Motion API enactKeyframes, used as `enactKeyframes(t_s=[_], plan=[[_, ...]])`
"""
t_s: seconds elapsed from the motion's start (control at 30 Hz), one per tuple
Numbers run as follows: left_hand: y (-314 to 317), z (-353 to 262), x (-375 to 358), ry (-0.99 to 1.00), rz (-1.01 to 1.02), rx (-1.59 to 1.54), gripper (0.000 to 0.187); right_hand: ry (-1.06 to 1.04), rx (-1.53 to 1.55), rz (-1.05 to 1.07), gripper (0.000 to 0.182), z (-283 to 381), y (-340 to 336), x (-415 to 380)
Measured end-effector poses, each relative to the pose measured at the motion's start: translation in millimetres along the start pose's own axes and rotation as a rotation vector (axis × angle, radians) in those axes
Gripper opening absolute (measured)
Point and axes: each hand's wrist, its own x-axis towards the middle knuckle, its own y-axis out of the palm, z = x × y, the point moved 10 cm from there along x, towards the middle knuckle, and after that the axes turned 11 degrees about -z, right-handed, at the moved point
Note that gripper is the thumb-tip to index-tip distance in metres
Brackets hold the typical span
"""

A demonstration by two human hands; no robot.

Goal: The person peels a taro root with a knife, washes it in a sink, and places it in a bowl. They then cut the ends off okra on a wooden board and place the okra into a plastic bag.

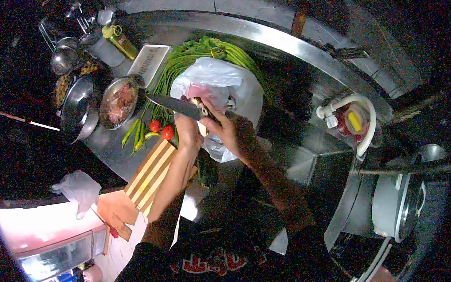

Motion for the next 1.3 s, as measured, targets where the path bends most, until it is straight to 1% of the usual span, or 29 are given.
enactKeyframes(t_s=[0.07,0.1,0.13,0.2,0.23,0.27,0.3,0.33,0.4,0.43,0.47,0.5,0.53,0.6,0.63,0.7,0.73,0.8,0.83,0.87,0.9,0.93,0.97,1.1,1.17,1.2,1.23,1.27,1.3], plan=[[0,3,-11,-0.102,-0.073,0.039,0.025,0.052,-0.02,0.037,0.047,1,1,6],[1,-3,-8,-0.018,-0.07,0.066,0.021,0.106,-0.038,0.077,0.043,-2,4,7],[0,0,-7,-0.021,-0.069,0.067,0.021,0.11,-0.039,0.077,0.043,-5,7,6],[0,1,-6,0.004,-0.067,0.02,0.021,0.105,0.085,0.009,0.045,-9,8,8],[-3,9,-6,0.01,-0.023,0.131,0.021,0.106,0.084,0.009,0.045,-11,7,11],[-7,17,-10,0.015,0.02,0.243,0.02,0.214,0.134,0.03,0.045,-22,10,14],[1,12,-24,0.15,0.062,0.234,0.021,0.324,0.184,0.053,0.048,-33,13,16],[6,15,-32,0.165,0.12,0.233,0.023,0.349,0.204,0.092,0.051,-41,16,19],[5,14,-32,0.095,0.141,0.183,0.024,0.424,0.261,0.221,0.049,-46,20,17],[3,10,-30,0.034,0.115,0.155,0.025,0.422,0.26,0.221,0.049,-58,23,16],[0,6,-26,-0.027,0.087,0.125,0.026,0.293,0.254,0.146,0.047,-68,26,18],[2,0,-22,-0.028,0.071,0.077,0.029,0.165,0.248,0.072,0.046,-77,28,18],[-7,7,-13,-0.076,0.06,0.094,0.031,0.165,0.249,0.073,0.046,-94,35,14],[-11,4,-3,-0.055,0.037,0.092,0.03,-0.395,-0.19,-0.038,0.045,-71,36,10],[-10,2,0,-0.049,0.038,0.091,0.03,-0.4,-0.188,-0.041,0.045,-53,29,15],[-16,0,4,-0.055,-0.011,0.072,0.028,0.407,0.093,0.153,0.042,-62,21,16],[-18,2,9,-0.055,-0.012,0.073,0.028,0.407,0.094,0.153,0.042,-50,16,14],[-24,-1,21,0.062,-0.042,0.081,0.025,0.243,0.053,0.171,0.042,-22,11,11],[-25,-9,23,0.162,-0.05,0.065,0.019,0.244,0.052,0.172,0.042,-23,14,6],[-24,-4,26,0.161,-0.05,0.065,0.019,0.098,0.052,0.077,0.045,-14,11,6],[-24,-8,24,0.192,-0.106,0.047,0.016,-0.049,0.052,-0.018,0.047,0,5,5],[-26,-13,21,0.223,-0.161,0.029,0.014,-0.048,0.051,-0.018,0.047,-2,6,2],[-25,-7,23,0.155,-0.12,0.054,0.02,-0.039,0.027,-0.021,0.048,-4,6,1],[-21,-5,15,0.108,-0.054,0.088,0.016,-0.056,-0.047,-0.051,0.049,3,2,2],[-18,-16,9,0.234,-0.046,0.095,0.016,-0.04,-0.034,-0.058,0.05,2,5,3],[-19,-15,12,0.233,-0.047,0.095,0.016,-0.025,-0.02,-0.064,0.05,1,6,4],[-19,-19,15,0.284,-0.045,0.096,0.014,-0.024,-0.021,-0.064,0.05,3,7,4],[-20,-22,16,0.337,-0.044,0.098,0.012,0.016,-0.01,-0.034,0.051,1,10,5],[-18,-25,13,0.336,-0.043,0.098,0.012,0.057,0.002,-0.004,0.051,-1,13,5]])
